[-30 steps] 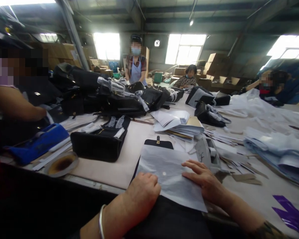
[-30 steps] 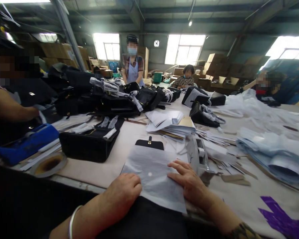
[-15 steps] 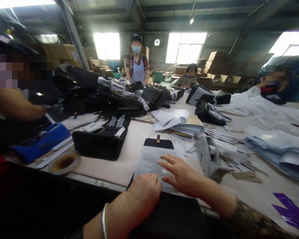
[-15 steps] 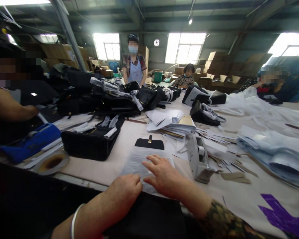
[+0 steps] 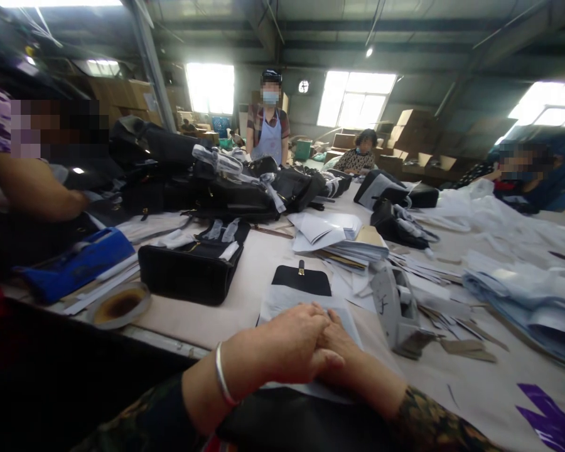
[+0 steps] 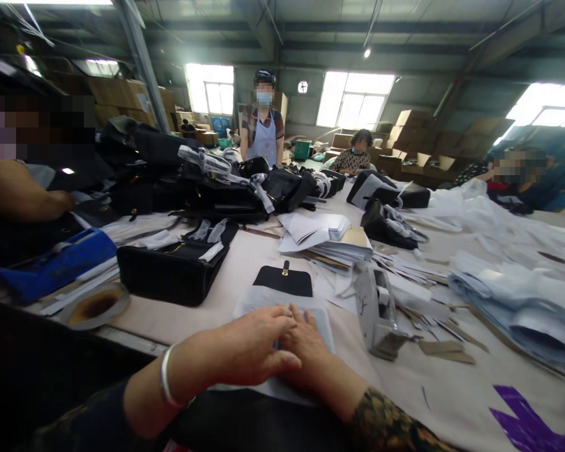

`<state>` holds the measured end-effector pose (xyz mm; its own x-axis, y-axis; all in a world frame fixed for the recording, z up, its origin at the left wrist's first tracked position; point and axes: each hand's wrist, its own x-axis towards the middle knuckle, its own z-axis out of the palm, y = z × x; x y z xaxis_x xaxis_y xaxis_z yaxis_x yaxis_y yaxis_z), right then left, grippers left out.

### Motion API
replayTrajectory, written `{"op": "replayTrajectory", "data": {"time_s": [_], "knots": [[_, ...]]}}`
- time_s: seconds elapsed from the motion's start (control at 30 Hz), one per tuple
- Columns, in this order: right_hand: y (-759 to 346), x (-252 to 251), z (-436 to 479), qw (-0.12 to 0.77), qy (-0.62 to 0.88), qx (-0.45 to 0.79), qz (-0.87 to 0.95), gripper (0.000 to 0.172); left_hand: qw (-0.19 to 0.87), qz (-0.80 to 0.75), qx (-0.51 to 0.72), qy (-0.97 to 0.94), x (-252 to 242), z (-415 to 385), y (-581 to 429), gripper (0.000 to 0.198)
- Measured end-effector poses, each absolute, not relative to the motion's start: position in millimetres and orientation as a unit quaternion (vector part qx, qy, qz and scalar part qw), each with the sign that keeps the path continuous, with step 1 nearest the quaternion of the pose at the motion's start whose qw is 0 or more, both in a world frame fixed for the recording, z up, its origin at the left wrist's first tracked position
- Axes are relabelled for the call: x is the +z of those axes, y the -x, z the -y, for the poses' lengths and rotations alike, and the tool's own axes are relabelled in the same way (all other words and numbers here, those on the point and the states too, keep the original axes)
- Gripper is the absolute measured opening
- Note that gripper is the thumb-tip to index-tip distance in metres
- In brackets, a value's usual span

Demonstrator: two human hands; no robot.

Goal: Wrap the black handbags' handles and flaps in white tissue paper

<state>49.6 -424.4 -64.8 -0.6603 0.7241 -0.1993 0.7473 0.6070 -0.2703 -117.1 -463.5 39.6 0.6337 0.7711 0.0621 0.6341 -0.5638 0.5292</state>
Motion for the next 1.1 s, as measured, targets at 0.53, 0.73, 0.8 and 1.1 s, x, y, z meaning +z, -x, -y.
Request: {"op": "replayTrajectory", "data": {"time_s": [0.53,0.73,0.8,1.1], "knots": [[-38.3,-52.7,411.9,0.038,-0.454,-0.148,-0.878,0.072,0.196,-0.530,0.040,-0.824,-57.8,433.1,155.8,0.112],[-38.1,-55.8,414.9,0.033,-0.457,-0.143,-0.877,0.073,0.217,-0.520,0.048,-0.825,-49.9,419.6,165.9,0.107],[-38.2,-55.5,415.0,0.025,-0.455,-0.147,-0.878,0.074,0.222,-0.525,0.046,-0.820,-51.3,415.3,169.9,0.101],[-41.8,-57.7,413.6,0.018,-0.453,-0.156,-0.878,0.077,0.176,-0.556,-0.037,-0.812,-25.1,413.1,190.7,0.095]]}}
